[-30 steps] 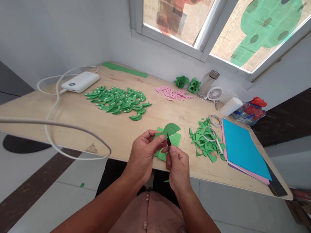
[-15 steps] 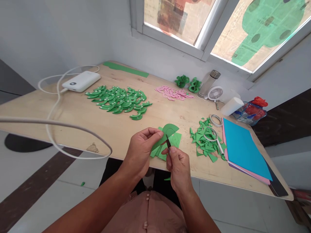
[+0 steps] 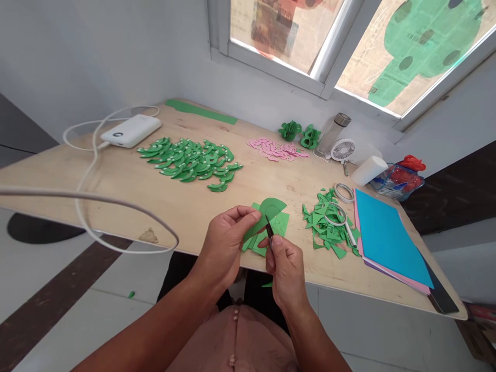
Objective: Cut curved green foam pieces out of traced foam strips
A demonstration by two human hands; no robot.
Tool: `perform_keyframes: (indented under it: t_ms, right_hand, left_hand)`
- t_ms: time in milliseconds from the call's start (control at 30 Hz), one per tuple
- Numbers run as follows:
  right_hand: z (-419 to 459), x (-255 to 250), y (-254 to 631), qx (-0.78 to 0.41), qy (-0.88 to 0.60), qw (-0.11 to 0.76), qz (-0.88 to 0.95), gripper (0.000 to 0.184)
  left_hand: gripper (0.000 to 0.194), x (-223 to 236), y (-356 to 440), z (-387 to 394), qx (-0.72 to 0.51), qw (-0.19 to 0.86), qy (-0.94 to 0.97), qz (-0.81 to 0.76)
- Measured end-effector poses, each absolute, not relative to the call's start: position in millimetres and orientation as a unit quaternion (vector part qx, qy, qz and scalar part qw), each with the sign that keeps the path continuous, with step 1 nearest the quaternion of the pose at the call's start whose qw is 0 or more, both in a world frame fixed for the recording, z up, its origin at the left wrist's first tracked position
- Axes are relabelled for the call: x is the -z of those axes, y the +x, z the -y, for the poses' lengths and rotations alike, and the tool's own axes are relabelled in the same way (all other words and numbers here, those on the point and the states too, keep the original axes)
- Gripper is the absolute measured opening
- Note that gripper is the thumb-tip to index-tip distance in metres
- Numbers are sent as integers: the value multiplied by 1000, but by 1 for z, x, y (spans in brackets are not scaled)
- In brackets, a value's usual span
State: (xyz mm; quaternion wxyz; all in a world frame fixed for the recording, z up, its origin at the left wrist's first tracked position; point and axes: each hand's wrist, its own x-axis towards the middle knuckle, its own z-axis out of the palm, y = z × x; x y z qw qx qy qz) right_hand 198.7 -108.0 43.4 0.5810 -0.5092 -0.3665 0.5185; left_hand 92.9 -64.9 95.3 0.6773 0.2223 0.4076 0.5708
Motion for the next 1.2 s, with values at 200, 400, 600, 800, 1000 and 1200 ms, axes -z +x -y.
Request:
perform_keyframes:
  t_ms: [200,400,600,800,1000,1200]
  right_hand:
    - [108,-43,200,-507,-519,575,379,43]
    - [108,-41,203,-490,-533,559,405,45]
    - [108,-40,202,-496,-528,556,407,47]
    - [109,-42,200,-500,-524,560,403,47]
    - [109,-41,200,-498,-524,562,402,48]
    - [110,-42,203,-507,-517,559,404,48]
  left_hand:
    - [21,-96,90,63,-561,668,260,-415]
    - [19,-99,83,58,-532,656,332,-420]
    - [18,-97,81,56,-522,654,339,-430]
    - [21,-93,84,59,-519,704,278,-398]
    - [21,-91,87,64,-521,716,260,-385]
    - [20,-92,88,65,-528,699,274,-396]
